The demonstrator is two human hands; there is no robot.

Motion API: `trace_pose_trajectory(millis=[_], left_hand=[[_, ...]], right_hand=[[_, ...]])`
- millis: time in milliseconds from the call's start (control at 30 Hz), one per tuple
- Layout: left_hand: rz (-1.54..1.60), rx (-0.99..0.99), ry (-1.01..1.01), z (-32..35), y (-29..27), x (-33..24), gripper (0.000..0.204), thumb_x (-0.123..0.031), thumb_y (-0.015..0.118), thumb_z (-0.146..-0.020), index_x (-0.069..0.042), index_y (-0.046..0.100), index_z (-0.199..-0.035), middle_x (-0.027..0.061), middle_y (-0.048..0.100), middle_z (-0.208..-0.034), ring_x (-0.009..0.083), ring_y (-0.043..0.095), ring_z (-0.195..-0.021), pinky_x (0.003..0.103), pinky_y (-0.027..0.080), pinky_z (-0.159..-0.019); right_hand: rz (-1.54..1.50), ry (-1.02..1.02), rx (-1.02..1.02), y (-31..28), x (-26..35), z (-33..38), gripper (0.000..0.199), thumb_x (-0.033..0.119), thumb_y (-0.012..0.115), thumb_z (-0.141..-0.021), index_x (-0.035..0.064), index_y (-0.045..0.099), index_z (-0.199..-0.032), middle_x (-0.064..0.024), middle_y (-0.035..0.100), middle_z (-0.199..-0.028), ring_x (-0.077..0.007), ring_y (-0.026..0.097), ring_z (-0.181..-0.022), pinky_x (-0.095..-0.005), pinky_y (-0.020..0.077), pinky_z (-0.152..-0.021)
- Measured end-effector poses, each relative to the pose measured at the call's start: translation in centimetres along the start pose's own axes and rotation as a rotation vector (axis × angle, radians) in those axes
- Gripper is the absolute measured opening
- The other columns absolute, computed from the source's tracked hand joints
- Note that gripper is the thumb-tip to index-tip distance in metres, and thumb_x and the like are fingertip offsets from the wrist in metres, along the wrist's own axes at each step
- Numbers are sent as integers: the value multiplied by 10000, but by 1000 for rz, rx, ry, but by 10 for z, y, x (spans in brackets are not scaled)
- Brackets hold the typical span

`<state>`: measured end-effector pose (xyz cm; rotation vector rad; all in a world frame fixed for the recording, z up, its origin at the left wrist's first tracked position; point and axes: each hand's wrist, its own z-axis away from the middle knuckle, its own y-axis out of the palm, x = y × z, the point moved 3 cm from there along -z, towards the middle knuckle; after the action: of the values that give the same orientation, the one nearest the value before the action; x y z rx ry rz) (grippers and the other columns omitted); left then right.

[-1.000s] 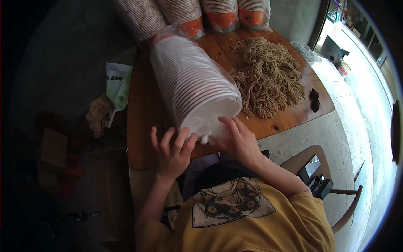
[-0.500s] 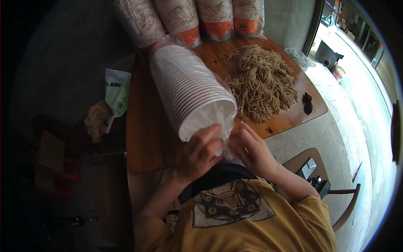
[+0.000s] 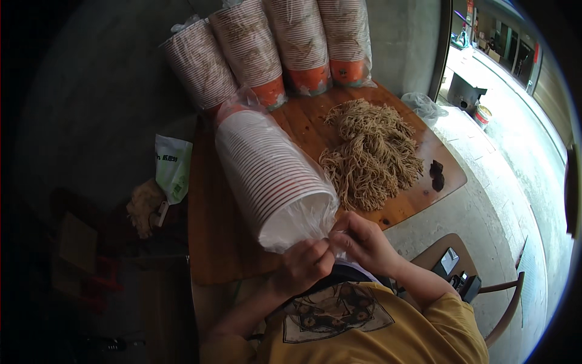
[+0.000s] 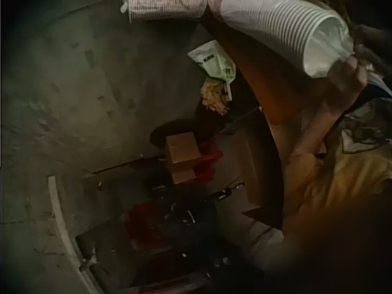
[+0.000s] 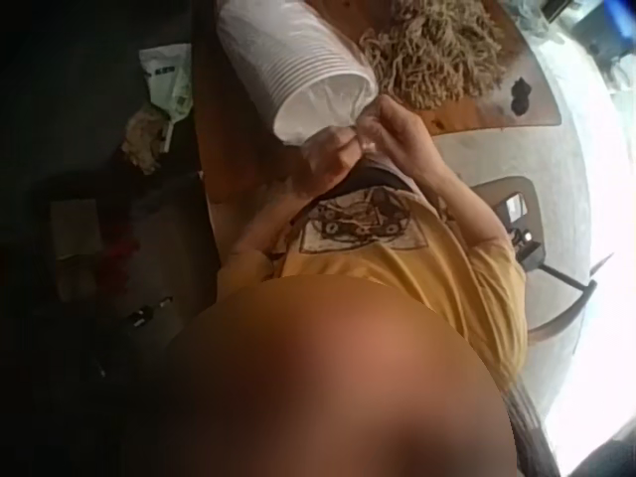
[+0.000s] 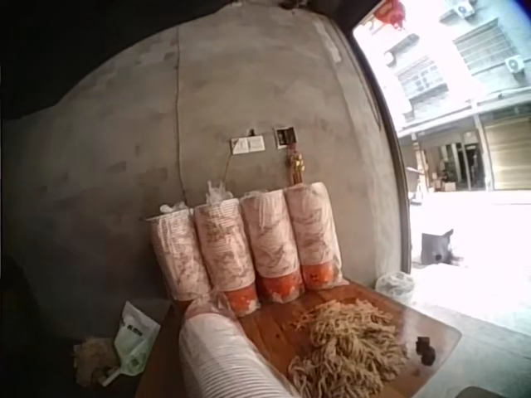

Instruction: Unpacking stacks of paper cups from plastic bags and attaching thin strings to individual cups.

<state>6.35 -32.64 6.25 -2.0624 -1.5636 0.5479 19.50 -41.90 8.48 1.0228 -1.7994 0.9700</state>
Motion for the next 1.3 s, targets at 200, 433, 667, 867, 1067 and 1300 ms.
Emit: trace_pose_trajectory(millis=[200, 433, 667, 867, 1067, 1300], left_hand=[[41, 21, -168, 0, 0, 6, 344, 29, 673, -704, -77, 493, -977, 69, 591, -860, 231, 583, -665, 316, 503, -587], [139, -40, -303, 11, -9, 8, 392, 15, 682, -726, -69, 483, -1054, 69, 582, -793, 242, 566, -617, 328, 471, -542], [27, 118, -360, 7, -18, 2, 202, -29, 661, -772, -72, 609, -963, 60, 508, -823, 217, 544, -688, 328, 466, -600], [244, 103, -467, 3, -13, -9, 262, 23, 646, -737, -81, 614, -975, 69, 478, -868, 234, 526, -749, 333, 464, -616], [144, 114, -237, 6, -7, -24, 253, 54, 623, -712, -80, 544, -912, 64, 481, -817, 251, 524, -720, 357, 441, -604], [88, 166, -201, 12, 1, -42, 444, -22, 571, -764, -40, 499, -1202, 71, 475, -790, 241, 540, -703, 340, 470, -630]], right_hand=[[2, 92, -151, -19, -33, -8, 77, 82, 498, -942, 18, 515, -904, -24, 547, -842, -123, 532, -807, -254, 439, -758], [47, 67, -304, -61, -48, -11, 109, 121, 517, -953, 18, 529, -922, -4, 519, -809, -75, 501, -780, -236, 425, -718], [-133, -395, -234, -75, 16, 18, 90, 152, 582, -861, 88, 567, -800, -41, 536, -788, -167, 502, -735, -293, 398, -676], [-556, -553, 795, -61, 73, 35, 268, 257, 568, -900, 11, 674, -899, -112, 654, -873, -245, 605, -817, -356, 477, -705], [-199, 336, 43, -50, -30, 18, 465, 433, 397, -982, 23, 615, -1015, -46, 638, -852, -131, 598, -805, -253, 474, -714], [-185, 391, 22, -5, -63, -23, 306, 331, 566, -930, 30, 621, -919, 10, 573, -740, -73, 540, -663, -219, 441, -599]])
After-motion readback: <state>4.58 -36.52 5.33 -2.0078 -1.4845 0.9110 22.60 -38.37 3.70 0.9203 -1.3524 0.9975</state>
